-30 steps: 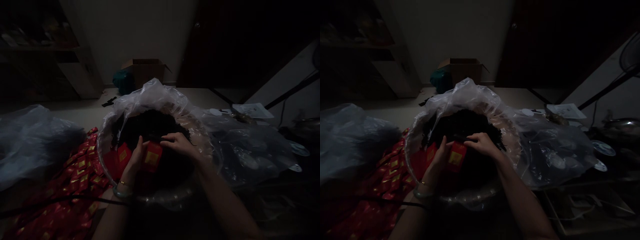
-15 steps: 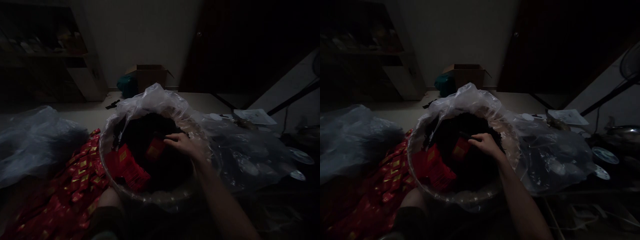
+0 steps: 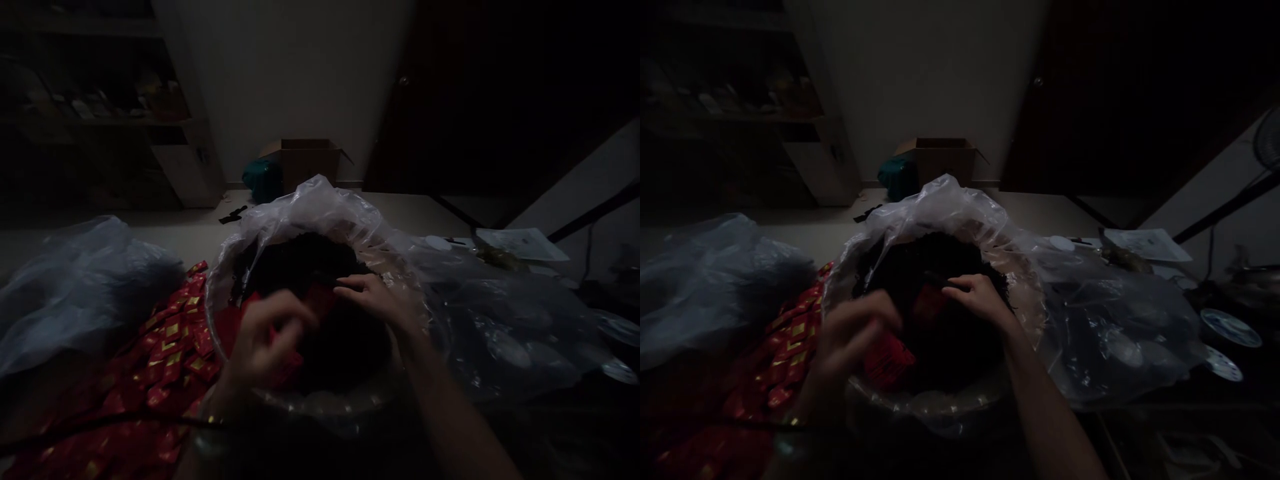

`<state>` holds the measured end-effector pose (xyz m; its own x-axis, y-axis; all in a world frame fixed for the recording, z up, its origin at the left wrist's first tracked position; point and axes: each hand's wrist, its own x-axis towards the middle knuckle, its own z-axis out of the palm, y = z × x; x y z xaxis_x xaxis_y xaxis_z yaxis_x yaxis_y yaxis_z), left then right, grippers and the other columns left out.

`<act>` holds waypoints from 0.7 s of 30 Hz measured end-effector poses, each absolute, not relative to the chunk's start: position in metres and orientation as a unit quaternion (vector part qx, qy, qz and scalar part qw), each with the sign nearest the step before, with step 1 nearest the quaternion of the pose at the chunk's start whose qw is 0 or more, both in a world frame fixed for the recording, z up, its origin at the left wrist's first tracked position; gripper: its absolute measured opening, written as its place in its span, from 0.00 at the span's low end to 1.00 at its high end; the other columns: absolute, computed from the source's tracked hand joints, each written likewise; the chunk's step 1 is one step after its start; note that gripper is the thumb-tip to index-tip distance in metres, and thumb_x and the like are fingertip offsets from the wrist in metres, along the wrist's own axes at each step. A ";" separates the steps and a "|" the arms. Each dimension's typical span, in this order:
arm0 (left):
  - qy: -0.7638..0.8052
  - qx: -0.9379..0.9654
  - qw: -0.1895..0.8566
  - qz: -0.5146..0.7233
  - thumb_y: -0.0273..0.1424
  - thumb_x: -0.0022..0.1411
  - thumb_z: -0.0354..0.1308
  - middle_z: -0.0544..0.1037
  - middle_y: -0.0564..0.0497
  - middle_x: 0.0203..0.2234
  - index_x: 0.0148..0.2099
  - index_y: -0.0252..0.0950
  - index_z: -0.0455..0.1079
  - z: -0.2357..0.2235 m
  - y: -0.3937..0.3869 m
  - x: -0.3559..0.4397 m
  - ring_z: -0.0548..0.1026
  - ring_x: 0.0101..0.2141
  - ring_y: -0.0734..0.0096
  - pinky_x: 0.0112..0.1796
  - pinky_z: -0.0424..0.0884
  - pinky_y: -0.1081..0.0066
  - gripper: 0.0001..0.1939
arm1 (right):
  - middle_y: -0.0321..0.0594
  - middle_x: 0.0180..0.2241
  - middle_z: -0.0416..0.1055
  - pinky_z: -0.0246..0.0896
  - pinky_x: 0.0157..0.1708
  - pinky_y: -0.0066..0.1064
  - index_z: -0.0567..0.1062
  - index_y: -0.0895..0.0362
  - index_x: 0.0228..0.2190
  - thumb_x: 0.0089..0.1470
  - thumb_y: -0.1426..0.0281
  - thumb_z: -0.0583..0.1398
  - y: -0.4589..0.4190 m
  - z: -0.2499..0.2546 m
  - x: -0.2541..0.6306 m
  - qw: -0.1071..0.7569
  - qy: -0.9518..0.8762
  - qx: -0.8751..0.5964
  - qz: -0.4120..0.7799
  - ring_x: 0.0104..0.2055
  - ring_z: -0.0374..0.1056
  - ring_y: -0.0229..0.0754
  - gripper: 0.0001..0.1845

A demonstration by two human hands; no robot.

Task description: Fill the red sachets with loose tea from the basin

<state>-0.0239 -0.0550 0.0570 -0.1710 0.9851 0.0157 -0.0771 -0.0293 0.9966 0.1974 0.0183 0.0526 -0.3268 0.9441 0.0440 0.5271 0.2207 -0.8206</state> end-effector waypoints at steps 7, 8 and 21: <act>0.498 0.517 0.526 0.457 0.39 0.48 0.62 0.80 0.47 0.33 0.38 0.34 0.77 0.020 0.006 -0.003 0.75 0.35 0.63 0.35 0.68 0.70 0.17 | 0.39 0.34 0.78 0.63 0.34 0.31 0.80 0.55 0.35 0.50 0.64 0.60 0.014 0.057 0.193 0.274 -0.748 -0.487 0.358 0.35 0.72 0.45 0.13; 0.495 0.513 0.549 0.437 0.41 0.48 0.62 0.80 0.48 0.29 0.37 0.33 0.77 0.015 0.007 -0.002 0.74 0.30 0.65 0.31 0.67 0.71 0.18 | 0.39 0.35 0.78 0.63 0.35 0.31 0.80 0.55 0.36 0.50 0.64 0.60 0.014 0.057 0.191 0.272 -0.749 -0.489 0.355 0.36 0.72 0.45 0.13; 0.475 0.355 0.600 0.537 0.36 0.43 0.66 0.79 0.52 0.26 0.34 0.33 0.76 0.009 0.000 -0.007 0.74 0.26 0.72 0.29 0.67 0.74 0.15 | 0.44 0.29 0.77 0.61 0.25 0.31 0.80 0.58 0.34 0.49 0.58 0.60 0.039 0.033 0.238 0.146 -0.726 -0.623 0.252 0.29 0.72 0.46 0.18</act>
<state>-0.0073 0.0002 0.0089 -0.0272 0.9817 -0.1884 -0.3069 0.1712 0.9362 0.2380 0.0393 0.0332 -0.1810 0.9781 -0.1028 0.8308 0.0961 -0.5482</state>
